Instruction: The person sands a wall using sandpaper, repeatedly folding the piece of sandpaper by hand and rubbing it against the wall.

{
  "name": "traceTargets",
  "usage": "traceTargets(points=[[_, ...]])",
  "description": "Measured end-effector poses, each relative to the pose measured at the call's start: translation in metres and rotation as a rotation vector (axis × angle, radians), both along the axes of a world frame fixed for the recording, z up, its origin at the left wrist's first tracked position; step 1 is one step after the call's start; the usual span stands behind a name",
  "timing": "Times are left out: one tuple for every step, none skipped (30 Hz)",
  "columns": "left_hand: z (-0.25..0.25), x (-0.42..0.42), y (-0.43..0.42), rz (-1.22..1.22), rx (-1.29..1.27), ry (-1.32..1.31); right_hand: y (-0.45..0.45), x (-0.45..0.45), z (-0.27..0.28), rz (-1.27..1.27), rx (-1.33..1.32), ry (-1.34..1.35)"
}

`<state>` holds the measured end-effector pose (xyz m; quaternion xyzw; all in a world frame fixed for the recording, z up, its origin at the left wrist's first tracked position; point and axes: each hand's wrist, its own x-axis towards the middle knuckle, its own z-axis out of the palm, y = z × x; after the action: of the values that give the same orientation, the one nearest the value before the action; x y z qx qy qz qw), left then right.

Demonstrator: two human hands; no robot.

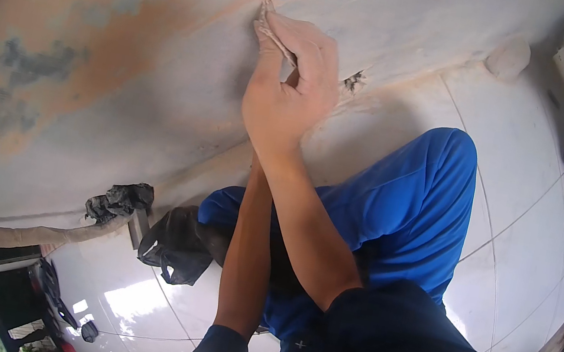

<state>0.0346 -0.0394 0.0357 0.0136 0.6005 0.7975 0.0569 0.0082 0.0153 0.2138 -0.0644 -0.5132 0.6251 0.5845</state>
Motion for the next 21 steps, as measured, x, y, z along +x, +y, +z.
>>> traceTargets(points=[[0.000,0.000,0.000,0.000,-0.004,0.003,-0.008,-0.004,-0.004,0.003,0.085,0.014],[0.000,0.000,0.000,0.000,-0.006,0.002,-0.022,-0.010,-0.012,0.003,0.169,0.025],[0.001,-0.001,0.001,-0.001,-0.007,0.005,-0.028,-0.012,-0.010,0.002,0.254,0.039],[0.002,-0.003,0.001,-0.003,-0.011,0.009,-0.024,-0.004,-0.008,0.124,0.186,-0.014],[0.001,-0.004,0.002,0.000,-0.007,0.011,-0.013,-0.001,-0.009,0.133,0.221,-0.006],[0.001,-0.002,0.001,-0.002,-0.013,0.015,0.000,0.002,-0.011,0.139,0.248,-0.004],[0.000,-0.002,0.002,-0.007,-0.014,0.025,0.006,0.002,-0.011,0.142,0.280,0.003],[0.000,-0.001,0.001,-0.006,-0.014,0.025,0.007,-0.003,-0.010,0.133,0.165,0.015],[0.000,0.000,0.001,-0.005,-0.014,0.023,0.006,-0.004,-0.003,0.131,0.053,0.014],[0.000,0.000,0.000,-0.004,-0.016,0.023,0.004,-0.003,-0.001,0.128,-0.060,0.008],[0.000,0.001,-0.001,-0.004,-0.018,0.022,-0.004,-0.002,-0.003,0.121,0.026,0.003],[0.001,-0.001,-0.002,-0.005,-0.020,0.025,-0.015,-0.004,-0.006,0.110,0.113,0.006],[0.001,-0.002,-0.002,-0.005,-0.025,0.027,-0.020,-0.007,-0.005,0.097,0.201,0.021],[0.001,-0.002,-0.003,-0.004,-0.034,0.028,-0.012,-0.005,-0.006,0.117,0.259,0.017],[0.001,-0.001,-0.002,-0.006,-0.039,0.032,-0.004,-0.002,-0.003,0.117,0.196,0.018],[0.000,-0.001,-0.001,-0.005,-0.042,0.039,0.004,0.002,0.000,0.114,0.131,0.015],[-0.001,0.001,-0.002,-0.008,-0.043,0.043,0.008,0.003,0.001,0.110,0.072,0.014],[-0.001,0.002,-0.001,-0.009,-0.044,0.048,0.005,0.000,0.000,0.081,0.110,0.028],[-0.001,0.003,-0.002,-0.009,-0.044,0.053,-0.004,-0.005,-0.002,0.048,0.154,0.032],[0.000,0.003,-0.003,-0.015,-0.046,0.056,-0.007,-0.009,-0.003,0.010,0.202,0.038],[0.001,0.002,-0.003,-0.014,-0.040,0.059,-0.009,-0.007,-0.004,0.065,0.224,0.049]])
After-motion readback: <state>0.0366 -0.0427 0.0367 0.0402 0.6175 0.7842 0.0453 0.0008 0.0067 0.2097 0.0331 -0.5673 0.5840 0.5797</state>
